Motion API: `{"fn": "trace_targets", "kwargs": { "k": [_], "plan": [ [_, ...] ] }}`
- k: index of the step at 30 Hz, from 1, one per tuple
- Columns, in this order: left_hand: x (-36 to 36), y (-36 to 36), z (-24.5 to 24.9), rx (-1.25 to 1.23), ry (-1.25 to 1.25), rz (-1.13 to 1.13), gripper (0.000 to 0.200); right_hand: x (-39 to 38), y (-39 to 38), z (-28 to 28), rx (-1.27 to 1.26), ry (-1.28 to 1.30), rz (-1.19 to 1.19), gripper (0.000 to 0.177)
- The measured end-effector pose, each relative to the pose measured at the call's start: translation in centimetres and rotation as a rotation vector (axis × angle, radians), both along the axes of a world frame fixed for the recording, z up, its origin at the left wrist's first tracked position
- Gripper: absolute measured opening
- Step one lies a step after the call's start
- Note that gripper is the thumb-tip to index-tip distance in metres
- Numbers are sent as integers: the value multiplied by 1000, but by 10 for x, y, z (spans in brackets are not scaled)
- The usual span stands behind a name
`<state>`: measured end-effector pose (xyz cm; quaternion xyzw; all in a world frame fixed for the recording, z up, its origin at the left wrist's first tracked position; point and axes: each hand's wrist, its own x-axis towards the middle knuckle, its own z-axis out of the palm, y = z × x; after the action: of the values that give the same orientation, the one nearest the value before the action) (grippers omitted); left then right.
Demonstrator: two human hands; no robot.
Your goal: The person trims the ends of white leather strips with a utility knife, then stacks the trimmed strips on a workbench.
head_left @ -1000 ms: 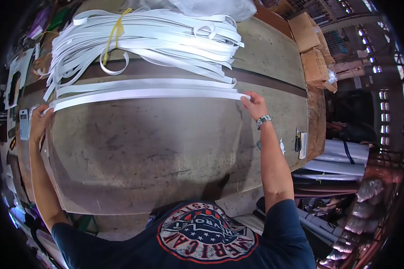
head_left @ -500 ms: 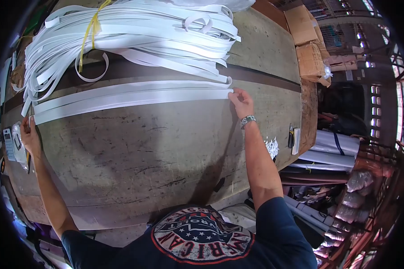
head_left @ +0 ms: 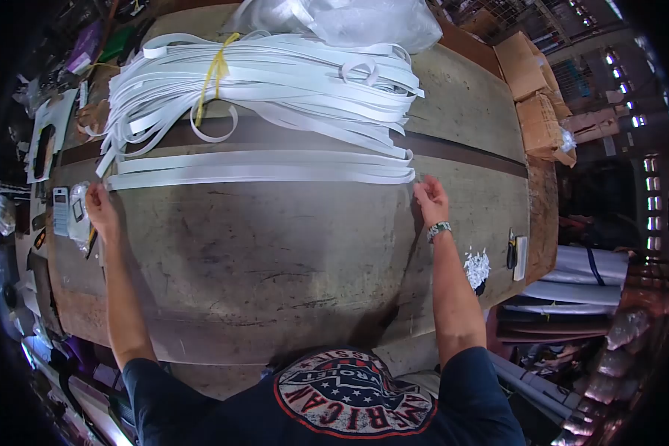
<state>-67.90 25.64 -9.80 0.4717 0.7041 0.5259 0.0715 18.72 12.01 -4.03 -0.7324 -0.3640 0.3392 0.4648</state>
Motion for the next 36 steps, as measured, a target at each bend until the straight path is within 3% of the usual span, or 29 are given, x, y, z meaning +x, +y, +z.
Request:
{"fn": "trace_targets", "kwargs": {
  "k": [4,6,9,12,14,17,18,21,22,24,26,28,29,30,32,33,34,36],
  "plan": [
    [95,-34,54,-75,363,75,37,-7,-39,4,2,-4,-5,54],
    [167,-45,108,42,495,-107,28,-1,-60,-1,24,13,-17,53],
    [230,-34,131,54,435,-495,13,12,-83,-15,37,54,-34,52],
    [291,-9,141,71,566,-735,13,15,-95,-14,21,79,-62,51],
    [320,19,132,102,639,-751,16,15,-101,-10,22,84,-69,51],
    [332,57,116,-191,1050,-570,17,4,-108,11,-36,89,-133,50],
    [329,65,124,-404,1137,-612,17,6,-113,14,-37,71,-142,50],
    [307,67,162,-580,965,-808,19,9,-123,22,-30,34,-158,50],
    [285,64,162,-282,815,-889,19,9,-126,28,-21,32,-151,50],
    [255,64,179,-212,683,-894,21,7,-131,36,-4,22,-148,48],
    [215,74,196,-358,299,-911,25,-1,-128,44,11,36,-144,47],
    [171,88,213,-306,-104,-777,23,-12,-114,59,24,46,-116,46],
    [155,94,222,-135,-208,-666,22,-19,-105,64,47,47,-82,45],
    [112,113,216,-53,-464,-651,22,-25,-97,69,68,47,-48,44],
    [70,112,255,159,-846,-696,26,-38,-80,82,111,50,30,43],
    [40,111,273,290,-806,-717,25,-48,-71,90,132,54,72,42],
    [4,100,300,359,-890,-770,11,-57,-64,98,152,61,111,41],
    [-58,71,362,497,-996,-833,6,-76,-52,110,173,15,203,39]
  ]
}}
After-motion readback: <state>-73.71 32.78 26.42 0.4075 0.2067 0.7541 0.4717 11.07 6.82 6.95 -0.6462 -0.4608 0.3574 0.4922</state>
